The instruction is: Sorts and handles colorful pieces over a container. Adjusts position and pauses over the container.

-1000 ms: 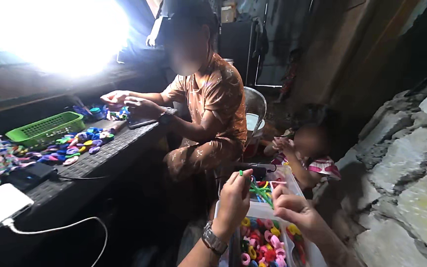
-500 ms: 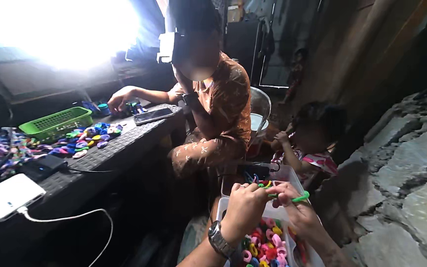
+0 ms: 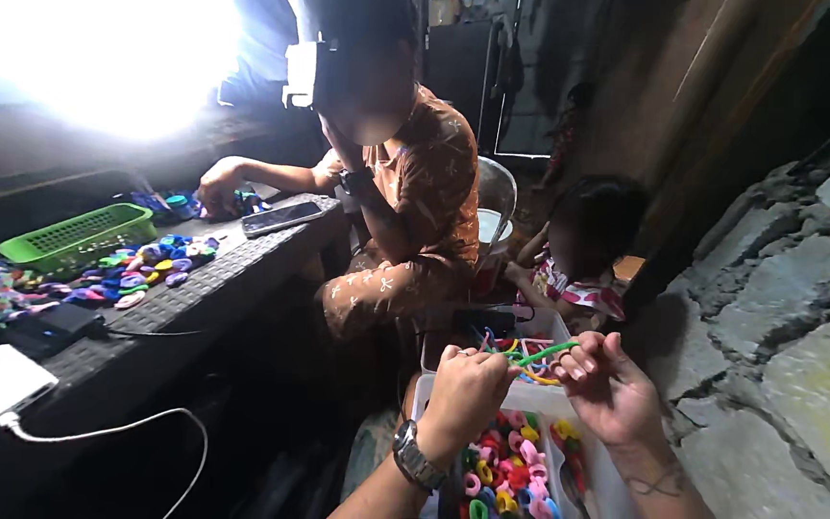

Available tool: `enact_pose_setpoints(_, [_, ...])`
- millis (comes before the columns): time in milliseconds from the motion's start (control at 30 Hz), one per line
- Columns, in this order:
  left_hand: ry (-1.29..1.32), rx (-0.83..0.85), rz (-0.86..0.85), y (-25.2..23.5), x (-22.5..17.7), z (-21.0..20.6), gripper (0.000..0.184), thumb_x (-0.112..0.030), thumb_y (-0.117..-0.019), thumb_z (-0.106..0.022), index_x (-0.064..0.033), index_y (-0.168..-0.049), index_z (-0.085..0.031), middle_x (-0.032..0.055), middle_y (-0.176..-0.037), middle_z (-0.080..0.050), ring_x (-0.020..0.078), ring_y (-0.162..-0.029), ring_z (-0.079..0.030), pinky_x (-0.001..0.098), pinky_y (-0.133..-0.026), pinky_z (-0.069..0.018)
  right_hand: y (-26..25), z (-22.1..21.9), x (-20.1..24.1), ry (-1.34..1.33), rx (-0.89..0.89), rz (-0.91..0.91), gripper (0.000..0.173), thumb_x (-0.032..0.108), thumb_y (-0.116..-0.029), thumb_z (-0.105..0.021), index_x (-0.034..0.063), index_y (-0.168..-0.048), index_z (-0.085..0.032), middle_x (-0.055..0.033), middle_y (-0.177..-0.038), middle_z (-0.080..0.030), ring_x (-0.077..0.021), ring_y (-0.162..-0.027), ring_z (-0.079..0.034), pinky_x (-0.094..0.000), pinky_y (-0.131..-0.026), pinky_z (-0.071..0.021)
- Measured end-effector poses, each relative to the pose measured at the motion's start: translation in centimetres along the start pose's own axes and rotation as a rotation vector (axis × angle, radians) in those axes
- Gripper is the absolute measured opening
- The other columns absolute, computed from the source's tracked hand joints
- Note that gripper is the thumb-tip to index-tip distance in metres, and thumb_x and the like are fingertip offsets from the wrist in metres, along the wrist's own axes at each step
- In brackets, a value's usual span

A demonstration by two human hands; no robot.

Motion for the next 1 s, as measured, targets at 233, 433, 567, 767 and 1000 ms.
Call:
enact_pose_setpoints(233, [0.274,0.137,0.053,-0.1,0.2,0.0,0.029,-0.017,-0.1033,-0.050,-0.0042,-0.086,-0.070,0.0080,-0.082,-0.066,0.0222,-0.080,-0.066,0.0448,-0.078,-0.0511,-0.8,0.4,1.0,0.121,-0.184,-0.077,0.063,0.037,-0.1113,-0.014,0.0204,-0.092,-0.072,0.0111,-0.059,-0.059,-0.0029,-0.055,-0.060,-0.0226,-0.061,-0.0569])
enact_pose_setpoints(433, [0.134,-0.093,-0.078,-0.5,-0.1,1.3,0.034,-0.020,-0.1021,-0.050,-0.0075,-0.073,-0.064,0.0060,-0.069,-0.064,0.0207,-0.068,-0.062,0.0409,-0.073,-0.0476,-1.7,2.3,3.3,1.130,-0.298,0.442,0.031,0.011,-0.1057,-0.040,-0.0029,-0.104,-0.068,0.0004,-0.081,-0.065,-0.0021,-0.065,-0.058,-0.0221,-0.066,-0.0522])
enact_pose_setpoints(567, [0.082,-0.227,0.024,-0.2,1.6,2.3,0.034,-0.022,-0.1031,-0.052,-0.0068,-0.075,-0.065,0.0055,-0.068,-0.058,0.0204,-0.066,-0.057,0.0406,-0.070,-0.0467,-2.9,3.1,6.1,1.119,-0.213,0.382,0.024,0.021,-0.1089,-0.042,0.0113,-0.110,-0.064,0.0134,-0.075,-0.056,0.0022,-0.063,-0.054,-0.0208,-0.065,-0.0526])
enact_pose_setpoints(767, [-0.066,0.202,0.179,-1.3,2.3,-0.3,0.022,-0.025,-0.1009,-0.060,-0.0113,-0.096,-0.077,0.0096,-0.092,-0.069,0.0300,-0.088,-0.067,0.0539,-0.078,-0.0513,-1.1,-0.5,6.1,1.202,0.031,0.186,0.024,0.016,-0.1063,-0.043,0.0086,-0.109,-0.066,0.0083,-0.080,-0.060,-0.0006,-0.067,-0.057,-0.0219,-0.065,-0.0539])
enact_pose_setpoints(1000, [-0.147,0.759,0.408,-1.4,1.5,-2.2,0.047,-0.043,-0.1057,-0.050,-0.0106,-0.137,-0.063,0.0192,-0.142,-0.055,0.0424,-0.131,-0.052,0.0643,-0.104,-0.0402,5.1,-14.4,-2.9,1.115,1.028,0.077,0.016,0.008,-0.0965,-0.064,0.0015,-0.107,-0.075,-0.0117,-0.104,-0.072,-0.0200,-0.102,-0.069,-0.0346,-0.092,-0.0559])
Point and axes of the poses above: each hand's wrist, its own y-axis away from the middle knuckle, its own z-axis out of the back of the hand, x = y × z, the point moved 4 cm from there along -y, towards the middle knuckle
